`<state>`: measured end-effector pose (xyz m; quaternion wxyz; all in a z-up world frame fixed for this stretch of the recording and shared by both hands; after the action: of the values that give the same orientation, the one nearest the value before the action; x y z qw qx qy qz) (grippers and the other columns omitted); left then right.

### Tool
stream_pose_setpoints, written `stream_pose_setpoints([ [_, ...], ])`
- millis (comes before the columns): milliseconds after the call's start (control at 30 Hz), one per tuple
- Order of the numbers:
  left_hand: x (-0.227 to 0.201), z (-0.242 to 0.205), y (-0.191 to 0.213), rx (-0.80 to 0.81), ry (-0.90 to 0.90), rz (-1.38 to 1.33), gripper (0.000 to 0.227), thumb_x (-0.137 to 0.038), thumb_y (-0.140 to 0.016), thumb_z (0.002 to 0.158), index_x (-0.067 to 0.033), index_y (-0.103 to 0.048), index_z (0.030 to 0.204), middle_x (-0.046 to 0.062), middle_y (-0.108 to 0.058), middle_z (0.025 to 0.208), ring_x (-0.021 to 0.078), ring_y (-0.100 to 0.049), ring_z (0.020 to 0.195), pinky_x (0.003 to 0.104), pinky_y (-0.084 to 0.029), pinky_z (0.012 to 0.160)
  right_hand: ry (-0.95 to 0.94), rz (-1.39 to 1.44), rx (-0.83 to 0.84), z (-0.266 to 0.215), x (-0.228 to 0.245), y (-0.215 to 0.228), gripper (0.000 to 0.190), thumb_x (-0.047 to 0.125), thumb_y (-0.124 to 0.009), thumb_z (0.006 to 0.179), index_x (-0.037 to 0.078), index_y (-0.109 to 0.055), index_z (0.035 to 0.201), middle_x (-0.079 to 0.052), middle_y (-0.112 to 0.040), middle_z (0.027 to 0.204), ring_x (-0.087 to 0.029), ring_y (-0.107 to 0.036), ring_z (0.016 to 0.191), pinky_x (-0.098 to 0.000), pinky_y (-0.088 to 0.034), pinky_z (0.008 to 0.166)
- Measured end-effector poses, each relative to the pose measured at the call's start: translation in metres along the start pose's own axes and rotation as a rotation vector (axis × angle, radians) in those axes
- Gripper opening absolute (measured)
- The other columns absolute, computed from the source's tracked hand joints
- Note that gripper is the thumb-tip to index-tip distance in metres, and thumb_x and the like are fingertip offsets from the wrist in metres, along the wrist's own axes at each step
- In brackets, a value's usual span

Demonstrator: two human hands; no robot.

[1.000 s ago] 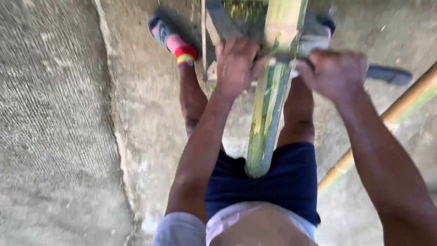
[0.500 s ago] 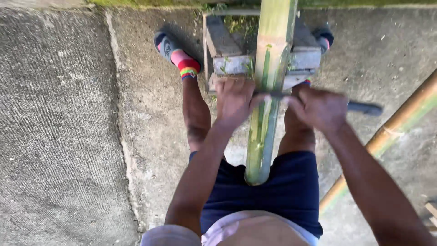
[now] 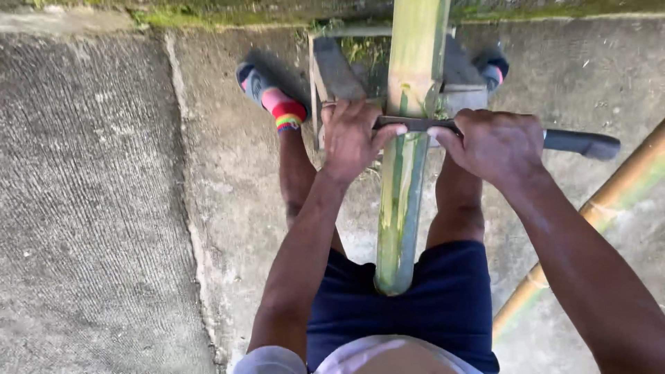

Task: Shaving the outer layer of a bamboo pole using a knife.

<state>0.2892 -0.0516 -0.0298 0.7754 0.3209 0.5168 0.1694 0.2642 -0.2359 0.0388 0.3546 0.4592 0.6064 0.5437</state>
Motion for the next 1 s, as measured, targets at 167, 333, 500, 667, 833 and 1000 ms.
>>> stream_pose_setpoints([
  [167,-0.012,-0.022,0.012,0.136,0.145,0.038,0.053,-0.062,-0.065,0.091,-0.0105,-0.072,0.097,0.008,-0.070,0.090,0.0254,-0.062,0.087,0.046,-0.042,0.088,0.070,-0.147,-0.059,-0.010,0.018,-0.008,0.053,0.065,-0.059,0.106,0.021,-0.069,0.079,0.002,-0.053,0.054,-0.014,-0.048,0.039,-0.0335,-0.036,0.039],
  [333,-0.028,-0.067,0.007,0.220,0.168,0.135,0.050,-0.061,-0.069,0.082,-0.0117,-0.072,0.087,0.007,-0.068,0.081,0.0263,-0.060,0.084,0.046,-0.040,0.079,0.001,-0.025,0.009,-0.047,0.029,-0.017,0.060,0.067,-0.059,0.102,0.019,-0.061,0.066,-0.004,-0.051,0.050,-0.019,-0.047,0.039,-0.0361,-0.035,0.039],
  [500,0.009,-0.032,-0.015,0.208,0.160,-0.051,0.048,-0.061,-0.065,0.098,-0.0130,-0.071,0.092,0.003,-0.067,0.088,0.0202,-0.061,0.086,0.042,-0.043,0.094,-0.008,-0.085,-0.010,-0.023,0.020,-0.005,0.058,0.064,-0.058,0.109,0.019,-0.062,0.073,0.001,-0.057,0.059,-0.014,-0.052,0.045,-0.0323,-0.038,0.043],
  [667,-0.029,-0.027,0.034,-0.038,0.035,0.092,0.049,-0.059,-0.066,0.085,-0.0106,-0.071,0.091,0.007,-0.069,0.090,0.0266,-0.062,0.089,0.045,-0.039,0.084,-0.043,-0.082,0.068,-0.016,0.026,0.000,0.056,0.064,-0.058,0.104,0.017,-0.065,0.074,-0.001,-0.057,0.053,-0.017,-0.054,0.041,-0.0345,-0.041,0.041],
  [833,-0.007,-0.062,-0.004,0.233,0.220,-0.153,0.044,-0.057,-0.067,0.094,-0.0128,-0.071,0.094,0.004,-0.069,0.091,0.0226,-0.063,0.089,0.045,-0.044,0.097,-0.063,0.026,0.147,-0.036,0.028,-0.021,0.060,0.063,-0.058,0.106,0.014,-0.062,0.072,-0.005,-0.059,0.055,-0.022,-0.058,0.044,-0.0382,-0.044,0.045],
  [1000,-0.047,-0.134,0.013,0.252,0.253,0.022,0.046,-0.057,-0.071,0.084,-0.0111,-0.070,0.081,0.009,-0.068,0.082,0.0306,-0.062,0.089,0.050,-0.038,0.085,-0.064,0.103,0.176,-0.101,0.069,-0.023,0.054,0.060,-0.065,0.092,0.014,-0.059,0.065,-0.008,-0.057,0.050,-0.027,-0.061,0.042,-0.0428,-0.048,0.041],
])
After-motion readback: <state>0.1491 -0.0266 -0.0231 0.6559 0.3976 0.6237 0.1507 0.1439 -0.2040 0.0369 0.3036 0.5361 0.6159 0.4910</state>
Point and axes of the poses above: each hand's wrist, its own z-axis towards the middle knuckle, its own y-axis out of the back of the hand, x = y × z, the point moved 10 cm from there along z, towards the middle knuckle
